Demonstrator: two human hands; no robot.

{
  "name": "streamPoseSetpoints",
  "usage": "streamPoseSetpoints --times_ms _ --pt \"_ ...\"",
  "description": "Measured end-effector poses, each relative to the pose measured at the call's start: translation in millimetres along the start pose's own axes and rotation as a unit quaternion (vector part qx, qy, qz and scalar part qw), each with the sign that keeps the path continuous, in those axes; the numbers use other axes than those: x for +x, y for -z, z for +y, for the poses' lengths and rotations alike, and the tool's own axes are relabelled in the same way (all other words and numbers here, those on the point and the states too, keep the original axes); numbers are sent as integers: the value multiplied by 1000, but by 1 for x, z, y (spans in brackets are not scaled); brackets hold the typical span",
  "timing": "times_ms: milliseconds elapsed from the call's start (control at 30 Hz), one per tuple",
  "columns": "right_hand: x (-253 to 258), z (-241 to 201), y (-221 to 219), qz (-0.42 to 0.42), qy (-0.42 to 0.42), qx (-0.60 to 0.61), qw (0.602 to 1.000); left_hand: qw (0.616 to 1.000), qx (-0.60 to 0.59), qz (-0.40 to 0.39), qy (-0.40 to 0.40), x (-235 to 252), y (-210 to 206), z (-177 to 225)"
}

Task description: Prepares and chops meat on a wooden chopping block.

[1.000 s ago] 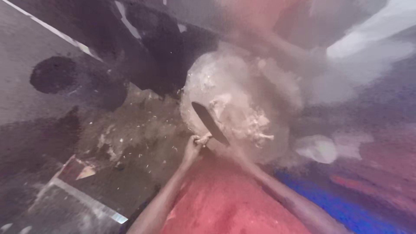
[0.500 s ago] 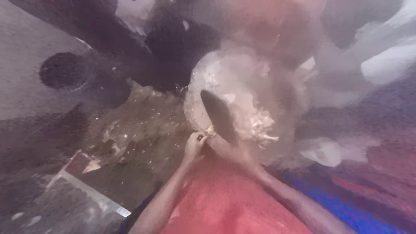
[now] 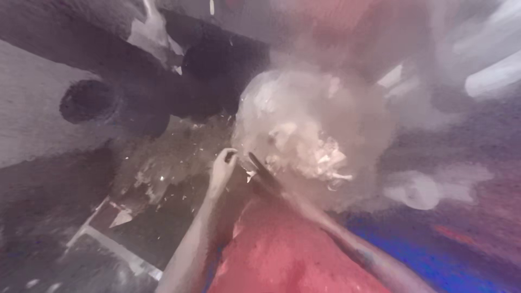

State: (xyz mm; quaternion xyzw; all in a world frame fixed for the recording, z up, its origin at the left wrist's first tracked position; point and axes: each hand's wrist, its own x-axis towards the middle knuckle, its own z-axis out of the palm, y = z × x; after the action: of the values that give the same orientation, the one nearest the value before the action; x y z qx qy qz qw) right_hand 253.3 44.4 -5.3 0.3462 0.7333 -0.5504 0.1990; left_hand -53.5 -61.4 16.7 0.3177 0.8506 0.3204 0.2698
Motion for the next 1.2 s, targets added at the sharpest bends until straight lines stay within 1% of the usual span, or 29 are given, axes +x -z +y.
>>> streamPoseSetpoints --times_ms 33,100,133,167,233,300,367,400,467,533,600,667,700,733,767,833,900,933,1000,1033,1067,1100,1133,1167,1200 --pt "0 6 1 10 4 9 1000 996 58 -66 0 2 -4 0" --pt "-3 19 -2 50 14 50 997 966 158 -204 14 -6 -23 -9" --pt "-7 25 -7 72 17 81 994 951 190 -243 23 -15 -35 -16" --pt "-12 31 -10 92 13 106 990 943 206 -261 29 -23 -44 -24" --pt "-28 39 -9 105 -47 87 990 939 214 -266 42 -31 -51 -44" --pt "-40 46 -8 107 -95 41 989 940 221 -250 66 -23 -42 -65" --pt "-46 49 -8 110 -83 12 990 952 223 -194 84 -2 -22 -72" --pt "-48 48 -6 98 -69 2 993 961 212 -159 73 12 -12 -65" --pt "-54 39 4 46 -61 -25 997 978 172 -113 30 40 0 -28" --pt "-52 39 9 21 -58 -97 993 985 130 -116 -12 71 -5 16" --pt "-50 33 19 9 -48 -137 989 980 115 -152 -55 106 -28 49" --pt "-49 24 25 -1 -37 -137 990 971 128 -154 -130 147 -67 45" --pt "-48 23 26 9 -29 -136 990 966 120 -140 -181 162 -85 37" --pt "-47 20 26 12 -29 -129 991 960 124 -137 -212 169 -94 35" --pt "-47 17 29 9 -31 -111 993 951 152 -207 -172 166 -89 55" --pt "-45 17 30 -2 -34 -77 996 929 164 -243 -228 153 -107 73" --pt "-39 17 28 -17 -20 -33 999 901 187 -318 -227 127 -116 116" --pt "-35 13 30 -12 -7 -11 1000 892 197 -327 -244 119 -115 134" --pt "-24 14 28 10 22 46 999 852 262 -308 -332 110 -109 154" --pt "-19 19 24 31 36 67 997 842 277 -306 -349 101 -98 166" --pt "-15 23 22 56 37 77 995 850 273 -309 -329 91 -82 179" --pt "-13 27 23 81 26 72 994 873 243 -303 -294 81 -63 190" --pt "-14 29 25 107 8 66 992 904 195 -297 -239 73 -42 200" --pt "-14 33 27 138 -8 72 988 934 131 -277 -182 68 -26 201" --pt "-13 37 28 174 -18 86 981 956 79 -250 -130 66 -13 195"
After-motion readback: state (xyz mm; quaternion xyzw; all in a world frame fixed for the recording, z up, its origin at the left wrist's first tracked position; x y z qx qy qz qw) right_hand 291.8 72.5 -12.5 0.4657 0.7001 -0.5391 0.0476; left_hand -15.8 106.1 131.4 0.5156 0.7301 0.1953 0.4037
